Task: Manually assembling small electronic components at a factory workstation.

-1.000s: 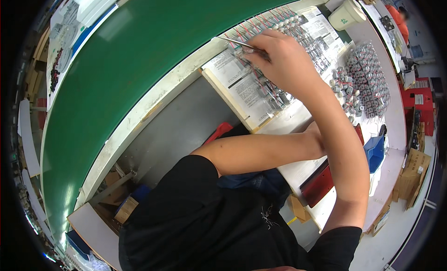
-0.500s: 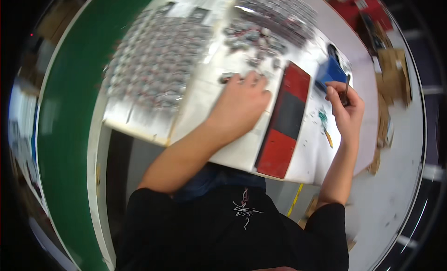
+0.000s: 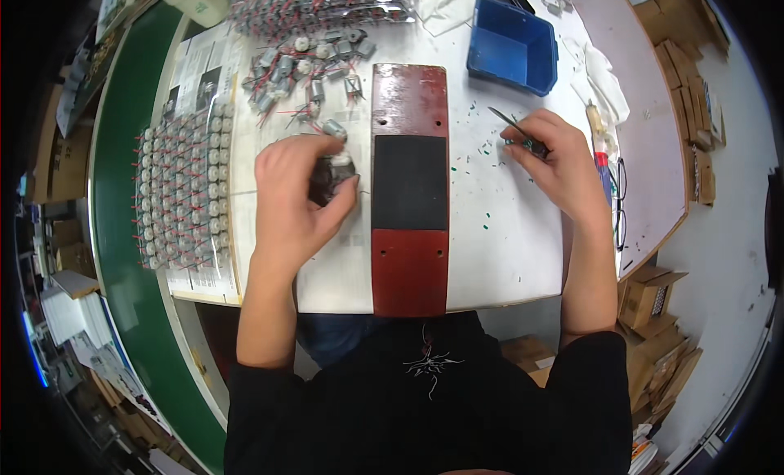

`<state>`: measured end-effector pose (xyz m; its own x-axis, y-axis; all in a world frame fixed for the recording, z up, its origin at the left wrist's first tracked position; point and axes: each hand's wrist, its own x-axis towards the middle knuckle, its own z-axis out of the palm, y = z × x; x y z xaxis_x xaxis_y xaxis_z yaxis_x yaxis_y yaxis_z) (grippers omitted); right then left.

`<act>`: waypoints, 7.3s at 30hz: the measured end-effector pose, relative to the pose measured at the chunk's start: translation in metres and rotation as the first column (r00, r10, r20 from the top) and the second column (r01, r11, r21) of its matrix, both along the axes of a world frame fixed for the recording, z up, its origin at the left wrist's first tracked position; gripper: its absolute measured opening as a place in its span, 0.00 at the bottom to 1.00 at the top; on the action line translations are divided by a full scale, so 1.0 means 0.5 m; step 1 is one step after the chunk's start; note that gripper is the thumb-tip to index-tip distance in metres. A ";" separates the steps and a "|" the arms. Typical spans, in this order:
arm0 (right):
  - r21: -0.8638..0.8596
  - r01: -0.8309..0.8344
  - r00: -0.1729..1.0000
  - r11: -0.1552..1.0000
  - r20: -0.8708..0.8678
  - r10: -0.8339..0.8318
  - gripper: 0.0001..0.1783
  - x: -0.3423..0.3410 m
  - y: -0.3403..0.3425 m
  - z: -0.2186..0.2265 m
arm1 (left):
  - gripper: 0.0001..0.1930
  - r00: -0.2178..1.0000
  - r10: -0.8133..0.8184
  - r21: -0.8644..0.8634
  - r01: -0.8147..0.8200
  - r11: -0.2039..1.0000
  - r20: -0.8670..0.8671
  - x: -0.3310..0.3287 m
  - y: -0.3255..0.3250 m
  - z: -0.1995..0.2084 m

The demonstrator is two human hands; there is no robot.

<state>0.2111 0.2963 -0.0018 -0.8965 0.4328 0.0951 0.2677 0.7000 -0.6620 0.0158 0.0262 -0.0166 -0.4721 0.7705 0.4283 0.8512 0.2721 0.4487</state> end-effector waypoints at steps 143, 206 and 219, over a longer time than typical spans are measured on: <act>-0.572 -0.065 0.998 0.817 -0.026 0.061 0.07 -0.042 -0.110 0.051 | 0.10 0.928 -0.333 0.177 0.304 0.936 0.167 0.059 0.072 -0.009; 0.162 -0.531 0.700 0.832 0.637 0.323 0.21 -0.052 -0.088 0.068 | 0.09 0.914 -0.397 0.131 0.384 0.914 0.087 0.044 0.076 -0.036; 0.278 -0.508 0.759 0.816 0.591 0.271 0.22 -0.050 -0.091 0.057 | 0.09 0.906 -0.414 0.169 0.396 0.902 0.088 0.044 0.077 -0.040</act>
